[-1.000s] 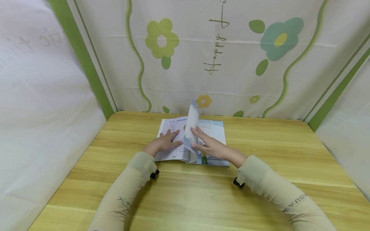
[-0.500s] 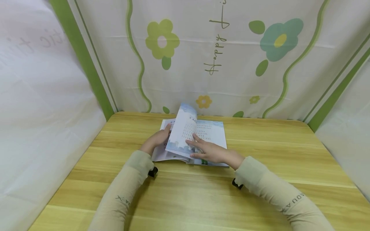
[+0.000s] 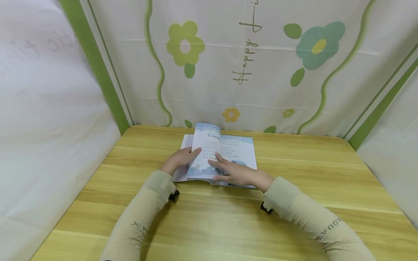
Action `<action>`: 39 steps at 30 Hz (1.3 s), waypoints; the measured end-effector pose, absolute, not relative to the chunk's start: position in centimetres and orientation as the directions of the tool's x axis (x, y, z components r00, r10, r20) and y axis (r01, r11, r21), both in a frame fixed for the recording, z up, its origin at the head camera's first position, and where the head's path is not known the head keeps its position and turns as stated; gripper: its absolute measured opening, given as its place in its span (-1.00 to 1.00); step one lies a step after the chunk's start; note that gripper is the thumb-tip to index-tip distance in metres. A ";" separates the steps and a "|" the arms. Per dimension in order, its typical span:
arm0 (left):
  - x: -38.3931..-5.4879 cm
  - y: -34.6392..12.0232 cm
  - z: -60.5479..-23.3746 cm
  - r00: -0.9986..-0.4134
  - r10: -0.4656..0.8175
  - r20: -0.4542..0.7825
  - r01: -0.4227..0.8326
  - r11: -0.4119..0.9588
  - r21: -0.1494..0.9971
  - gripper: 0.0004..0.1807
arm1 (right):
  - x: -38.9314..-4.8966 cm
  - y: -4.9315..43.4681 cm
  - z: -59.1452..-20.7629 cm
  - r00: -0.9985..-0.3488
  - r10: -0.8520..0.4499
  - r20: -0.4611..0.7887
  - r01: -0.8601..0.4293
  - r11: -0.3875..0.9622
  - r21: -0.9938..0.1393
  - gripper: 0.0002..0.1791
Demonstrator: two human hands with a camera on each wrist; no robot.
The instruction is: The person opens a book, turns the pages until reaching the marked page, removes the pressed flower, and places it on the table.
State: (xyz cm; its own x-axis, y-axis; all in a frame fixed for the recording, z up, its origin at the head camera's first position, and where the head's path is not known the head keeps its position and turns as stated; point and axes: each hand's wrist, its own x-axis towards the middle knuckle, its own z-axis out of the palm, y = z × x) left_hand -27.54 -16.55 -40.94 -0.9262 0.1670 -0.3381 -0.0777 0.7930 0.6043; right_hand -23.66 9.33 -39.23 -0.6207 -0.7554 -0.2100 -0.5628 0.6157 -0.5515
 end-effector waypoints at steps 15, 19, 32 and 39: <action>-27.3 -16.0 -41.1 -0.942 0.148 -0.301 -0.067 0.797 0.601 0.13 | -23.7 9.2 -40.0 -0.575 -0.782 -0.241 -0.599 0.603 -0.527 -0.22; -27.2 -15.8 -41.1 -0.940 0.220 -0.261 0.025 0.807 0.590 -0.03 | -23.6 9.5 -40.0 -0.562 -0.790 -0.246 -0.613 0.597 -0.518 -0.22; -27.2 -15.6 -41.0 -0.920 0.230 -0.318 0.048 0.870 0.490 -0.38 | -24.0 12.5 -39.8 -0.566 -0.770 -0.295 -0.542 0.617 -0.570 -0.16; -27.3 -15.8 -41.1 -0.913 0.227 -0.338 0.037 0.873 0.486 -0.23 | -24.3 14.9 -40.1 -0.578 -0.763 -0.289 -0.567 0.631 -0.530 -0.16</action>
